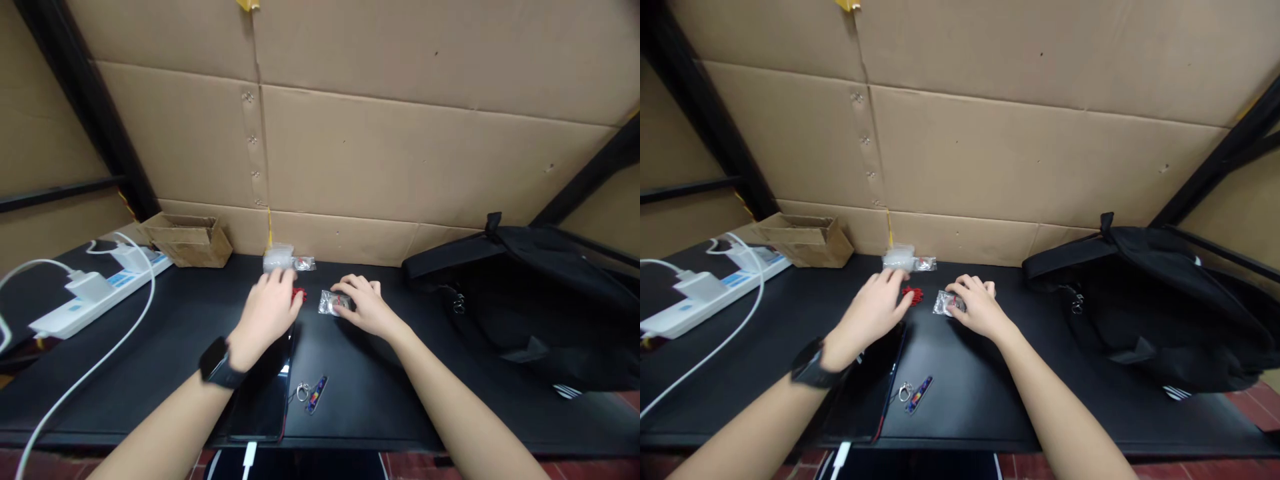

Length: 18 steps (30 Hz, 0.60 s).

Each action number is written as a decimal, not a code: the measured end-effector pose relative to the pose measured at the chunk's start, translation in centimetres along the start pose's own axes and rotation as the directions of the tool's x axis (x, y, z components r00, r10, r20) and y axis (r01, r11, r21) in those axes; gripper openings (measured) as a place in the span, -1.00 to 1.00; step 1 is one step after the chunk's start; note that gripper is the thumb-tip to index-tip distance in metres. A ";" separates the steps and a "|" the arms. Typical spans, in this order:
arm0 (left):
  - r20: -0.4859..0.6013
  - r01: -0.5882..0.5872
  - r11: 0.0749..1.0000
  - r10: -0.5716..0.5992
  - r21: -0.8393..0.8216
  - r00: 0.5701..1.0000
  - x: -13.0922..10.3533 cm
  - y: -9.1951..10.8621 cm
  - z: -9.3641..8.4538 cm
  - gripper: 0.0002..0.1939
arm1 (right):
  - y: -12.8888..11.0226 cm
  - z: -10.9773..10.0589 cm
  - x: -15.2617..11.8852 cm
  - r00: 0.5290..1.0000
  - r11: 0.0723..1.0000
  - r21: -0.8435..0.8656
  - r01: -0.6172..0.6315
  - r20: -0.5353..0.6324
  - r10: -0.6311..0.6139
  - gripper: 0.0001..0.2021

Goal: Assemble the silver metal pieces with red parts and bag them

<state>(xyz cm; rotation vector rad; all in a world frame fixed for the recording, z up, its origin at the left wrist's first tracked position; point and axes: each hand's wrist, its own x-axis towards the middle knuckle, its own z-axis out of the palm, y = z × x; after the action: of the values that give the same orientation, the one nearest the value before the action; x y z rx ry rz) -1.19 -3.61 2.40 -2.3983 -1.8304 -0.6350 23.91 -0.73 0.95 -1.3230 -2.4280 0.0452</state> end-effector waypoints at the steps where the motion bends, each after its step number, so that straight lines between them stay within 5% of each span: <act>1: 0.041 0.092 0.996 -0.092 0.019 0.995 -1.2 -0.1 -0.7 -0.62 | -0.1 0.1 0.0 0.999 1.000 -0.011 0.027 0.039 -0.027 -0.72; 6: 0.298 0.155 0.982 -0.182 0.112 0.937 -5.3 0.6 -1.3 -0.41 | 0.2 1.6 0.4 0.995 0.997 -0.042 0.063 0.078 -0.059 -0.79; 18: 0.320 0.170 0.980 -0.193 0.099 0.927 -4.8 1.1 -0.9 -0.49 | 2.6 3.0 5.7 0.981 0.979 -0.154 -0.135 0.114 0.154 -0.58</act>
<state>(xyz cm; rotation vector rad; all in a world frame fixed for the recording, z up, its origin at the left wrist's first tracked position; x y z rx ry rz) -1.45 -8.56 1.77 -2.4252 -2.1798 -0.1781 22.19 5.79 -0.62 -1.6060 -2.4740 -0.0111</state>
